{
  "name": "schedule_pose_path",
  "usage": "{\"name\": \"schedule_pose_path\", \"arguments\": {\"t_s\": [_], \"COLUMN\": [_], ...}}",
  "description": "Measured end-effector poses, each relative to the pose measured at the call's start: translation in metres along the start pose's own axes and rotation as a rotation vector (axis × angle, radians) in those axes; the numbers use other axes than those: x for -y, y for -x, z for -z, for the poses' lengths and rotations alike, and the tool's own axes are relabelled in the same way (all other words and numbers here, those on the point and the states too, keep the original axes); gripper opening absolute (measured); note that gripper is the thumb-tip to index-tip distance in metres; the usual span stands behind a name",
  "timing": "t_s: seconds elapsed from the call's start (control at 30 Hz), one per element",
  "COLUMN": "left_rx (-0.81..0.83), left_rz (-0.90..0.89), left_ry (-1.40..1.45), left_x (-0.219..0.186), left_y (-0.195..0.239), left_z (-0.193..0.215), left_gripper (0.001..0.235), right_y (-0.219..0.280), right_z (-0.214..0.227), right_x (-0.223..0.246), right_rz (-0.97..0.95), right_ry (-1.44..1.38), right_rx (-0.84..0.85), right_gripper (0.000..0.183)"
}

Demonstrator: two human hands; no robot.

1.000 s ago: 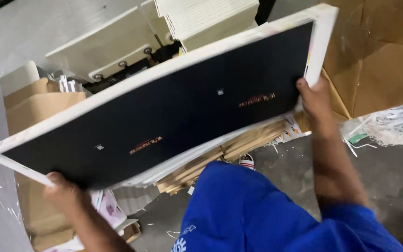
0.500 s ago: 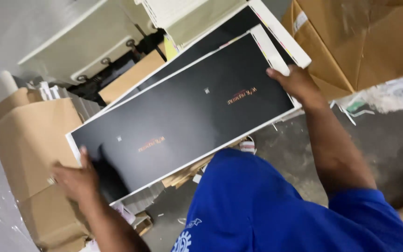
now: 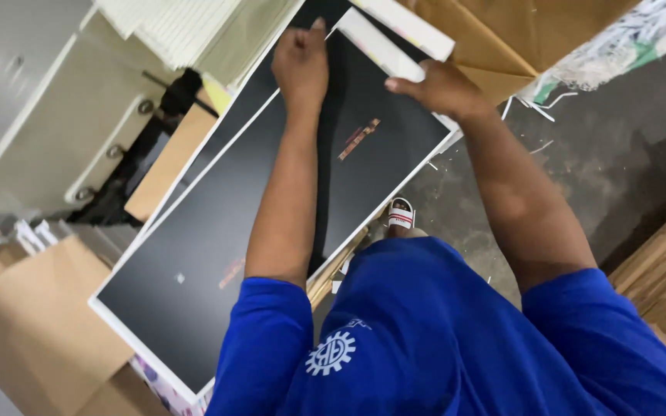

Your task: Checking and organizing a stack of printed black and white sheets on a print shop floor.

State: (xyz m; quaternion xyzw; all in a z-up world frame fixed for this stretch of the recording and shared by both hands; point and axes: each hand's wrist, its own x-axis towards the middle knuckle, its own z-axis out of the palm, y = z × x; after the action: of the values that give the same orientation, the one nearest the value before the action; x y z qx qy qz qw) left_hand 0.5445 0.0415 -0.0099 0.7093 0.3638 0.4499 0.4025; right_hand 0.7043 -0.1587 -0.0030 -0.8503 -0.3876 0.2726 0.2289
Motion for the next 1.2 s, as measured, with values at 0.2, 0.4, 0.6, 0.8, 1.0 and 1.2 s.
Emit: {"name": "schedule_pose_path", "arguments": {"t_s": [0.2, 0.4, 0.6, 0.8, 1.0, 1.2], "left_rx": [-0.097, -0.098, -0.073, -0.035, -0.075, -0.128], "left_rz": [-0.028, -0.024, -0.007, 0.075, 0.031, -0.021], "left_ry": [0.006, -0.11, -0.131, -0.04, -0.083, -0.122], "left_x": [0.002, -0.019, -0.021, -0.024, -0.016, -0.024], "left_y": [0.008, 0.012, 0.013, 0.015, 0.016, 0.015], "left_z": [-0.002, 0.002, 0.005, 0.004, 0.004, 0.003], "left_gripper": [0.032, 0.034, 0.034, 0.034, 0.032, 0.03], "right_y": [0.018, 0.088, 0.129, 0.105, 0.121, 0.156], "right_z": [0.022, 0.032, 0.045, 0.027, 0.057, 0.069], "right_x": [-0.01, -0.054, -0.011, -0.046, 0.016, 0.078], "right_rz": [-0.088, -0.292, -0.206, -0.06, -0.121, 0.058], "right_ry": [-0.107, -0.562, -0.244, 0.054, -0.044, 0.337], "right_rx": [0.162, 0.311, 0.056, -0.086, -0.023, -0.142], "right_gripper": [0.082, 0.068, 0.066, 0.054, 0.048, 0.051]}}
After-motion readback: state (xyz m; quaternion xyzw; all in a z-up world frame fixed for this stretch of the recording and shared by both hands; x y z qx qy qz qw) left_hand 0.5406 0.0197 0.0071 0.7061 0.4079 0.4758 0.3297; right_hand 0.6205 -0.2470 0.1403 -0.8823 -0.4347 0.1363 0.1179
